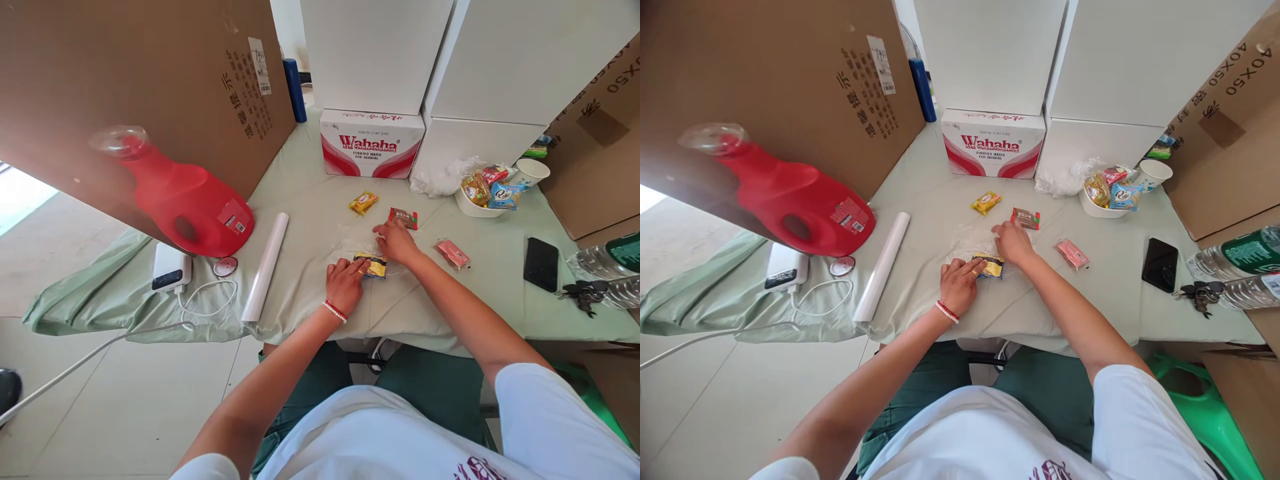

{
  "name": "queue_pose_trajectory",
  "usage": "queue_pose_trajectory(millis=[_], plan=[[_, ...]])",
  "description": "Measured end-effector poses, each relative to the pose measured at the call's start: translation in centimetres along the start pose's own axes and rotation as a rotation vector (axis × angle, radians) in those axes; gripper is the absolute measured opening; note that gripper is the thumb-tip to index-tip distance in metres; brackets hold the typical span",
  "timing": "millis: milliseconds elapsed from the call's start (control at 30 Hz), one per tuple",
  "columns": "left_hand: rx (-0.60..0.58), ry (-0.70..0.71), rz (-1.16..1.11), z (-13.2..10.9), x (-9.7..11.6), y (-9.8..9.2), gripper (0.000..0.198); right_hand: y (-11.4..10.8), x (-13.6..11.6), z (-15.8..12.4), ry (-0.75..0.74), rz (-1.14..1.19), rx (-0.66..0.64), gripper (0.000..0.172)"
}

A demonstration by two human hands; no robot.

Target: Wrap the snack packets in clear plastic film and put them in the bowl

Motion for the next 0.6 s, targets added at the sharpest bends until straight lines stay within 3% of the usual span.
queue_pose_trajectory(millis=[100,133,233,267,367,500,600], plan=[[-0.010,0.002,0.009,-0.1,-0.1,0.2,0.054,0.0,0.9,2.2,0.070,-0.059,-0.089,0.070],[-0.018,0.001,0.015,-0.1,0.0,0.3,0.054,0.0,0.9,2.7,0.078,-0.053,-0.141,0.067],[-0.036,0.006,0.022,-0.1,0.3,0.5,0.054,-0.5,0.0,3.0,0.031,0.000,-0.208,0.032],[-0.034,0.009,0.019,-0.1,0.4,0.6,0.054,-0.7,-0.5,2.6,-0.002,0.022,-0.207,0.027],[-0.016,0.018,0.004,0.0,0.4,0.5,0.054,-0.9,-2.6,-0.3,-0.184,0.069,-0.191,0.033],[-0.057,0.036,-0.059,0.1,-0.8,1.0,0.049,0.6,-4.0,-5.6,-0.403,-0.012,-0.169,0.044],[-0.007,-0.158,-0.239,0.4,-4.1,1.1,0.045,1.6,-3.7,-7.8,-0.459,-0.053,-0.129,0.049]])
Point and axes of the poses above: each hand's wrist, its own z-axis towards the middle knuckle, its own y-axis out of the palm, x = y × z, the point moved 7 cm from there along z, towards the middle knuckle, and after that the axes turned 5 degrees about x, right-handed, at the moved point
